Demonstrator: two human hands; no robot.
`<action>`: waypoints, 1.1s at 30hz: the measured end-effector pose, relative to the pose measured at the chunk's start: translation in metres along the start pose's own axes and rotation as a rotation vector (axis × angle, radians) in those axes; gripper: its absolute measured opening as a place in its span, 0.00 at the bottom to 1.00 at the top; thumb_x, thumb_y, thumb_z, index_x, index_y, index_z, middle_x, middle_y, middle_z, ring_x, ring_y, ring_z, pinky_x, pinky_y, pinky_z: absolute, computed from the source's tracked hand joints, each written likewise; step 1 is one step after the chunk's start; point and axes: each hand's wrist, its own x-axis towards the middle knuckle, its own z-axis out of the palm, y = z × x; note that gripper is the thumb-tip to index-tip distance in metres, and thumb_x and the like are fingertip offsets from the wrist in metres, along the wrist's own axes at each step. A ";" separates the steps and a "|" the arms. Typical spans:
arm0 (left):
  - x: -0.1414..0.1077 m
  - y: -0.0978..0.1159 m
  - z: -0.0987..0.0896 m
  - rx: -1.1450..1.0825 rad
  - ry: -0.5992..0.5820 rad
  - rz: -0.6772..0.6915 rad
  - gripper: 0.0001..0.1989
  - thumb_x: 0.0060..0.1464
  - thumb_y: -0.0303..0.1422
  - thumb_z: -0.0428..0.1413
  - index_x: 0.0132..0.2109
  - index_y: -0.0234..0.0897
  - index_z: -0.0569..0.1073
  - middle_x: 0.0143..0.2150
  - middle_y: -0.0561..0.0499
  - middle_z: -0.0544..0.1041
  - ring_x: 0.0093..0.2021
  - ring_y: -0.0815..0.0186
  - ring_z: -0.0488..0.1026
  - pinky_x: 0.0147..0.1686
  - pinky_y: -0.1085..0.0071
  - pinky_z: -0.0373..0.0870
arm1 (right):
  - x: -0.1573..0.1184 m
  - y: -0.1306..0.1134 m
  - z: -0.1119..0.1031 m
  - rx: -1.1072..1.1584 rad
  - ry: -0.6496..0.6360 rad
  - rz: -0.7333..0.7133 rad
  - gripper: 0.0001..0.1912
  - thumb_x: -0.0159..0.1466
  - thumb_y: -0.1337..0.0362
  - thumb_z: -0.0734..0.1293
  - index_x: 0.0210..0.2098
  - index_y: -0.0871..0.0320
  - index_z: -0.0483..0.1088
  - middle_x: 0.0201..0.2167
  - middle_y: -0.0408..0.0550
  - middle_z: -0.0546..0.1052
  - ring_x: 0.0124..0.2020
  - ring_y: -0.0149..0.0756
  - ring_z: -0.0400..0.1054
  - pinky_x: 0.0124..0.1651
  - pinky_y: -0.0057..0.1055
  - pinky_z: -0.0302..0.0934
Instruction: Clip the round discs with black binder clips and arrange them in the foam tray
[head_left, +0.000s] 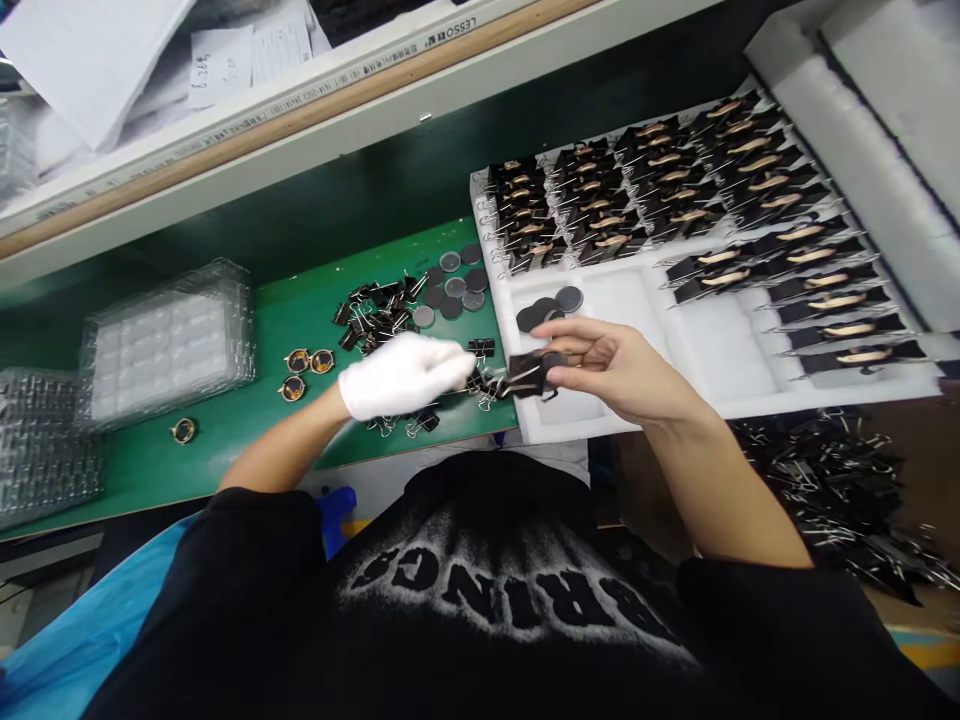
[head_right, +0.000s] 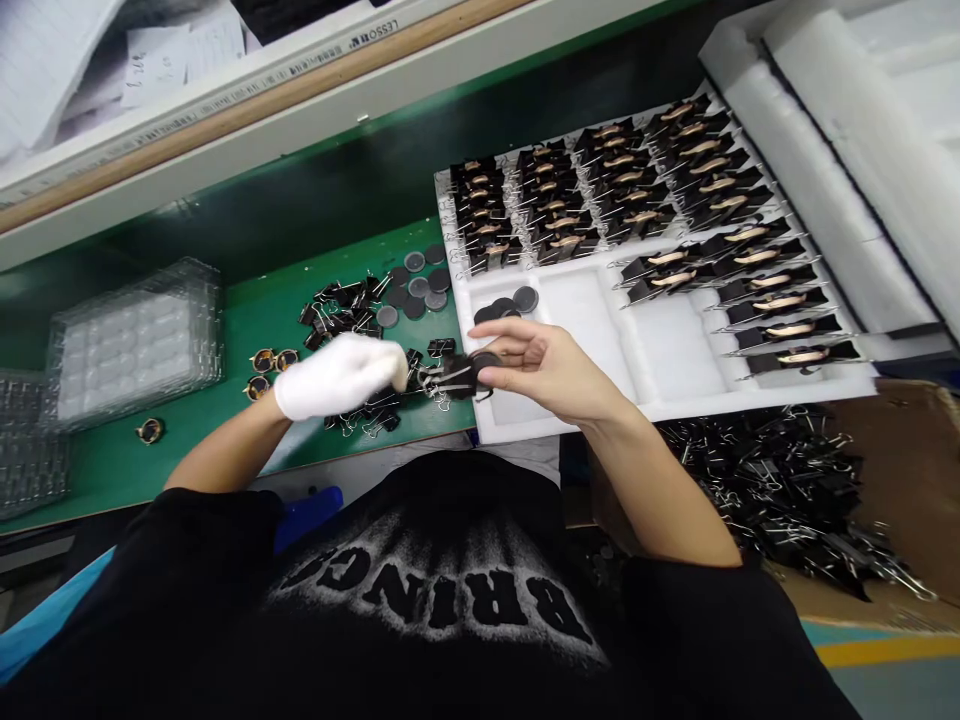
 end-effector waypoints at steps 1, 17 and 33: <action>0.000 -0.008 -0.004 0.112 0.092 -0.042 0.26 0.71 0.49 0.43 0.33 0.38 0.75 0.28 0.52 0.76 0.28 0.68 0.70 0.32 0.70 0.60 | 0.000 0.003 0.000 0.103 0.041 0.017 0.25 0.51 0.53 0.84 0.46 0.51 0.81 0.38 0.46 0.83 0.38 0.37 0.79 0.45 0.37 0.77; 0.037 -0.036 0.009 0.790 0.083 -0.224 0.23 0.68 0.37 0.45 0.32 0.31 0.79 0.27 0.38 0.78 0.29 0.54 0.76 0.29 0.67 0.50 | 0.004 0.025 0.016 0.458 0.205 0.136 0.20 0.48 0.59 0.86 0.37 0.52 0.79 0.40 0.43 0.84 0.36 0.30 0.77 0.38 0.26 0.76; 0.001 -0.007 0.021 -0.285 0.385 0.031 0.29 0.73 0.46 0.42 0.28 0.37 0.73 0.24 0.52 0.73 0.26 0.69 0.69 0.34 0.69 0.67 | 0.018 0.028 0.054 0.331 -0.012 -0.044 0.18 0.54 0.53 0.83 0.40 0.54 0.83 0.42 0.49 0.85 0.46 0.41 0.80 0.58 0.42 0.74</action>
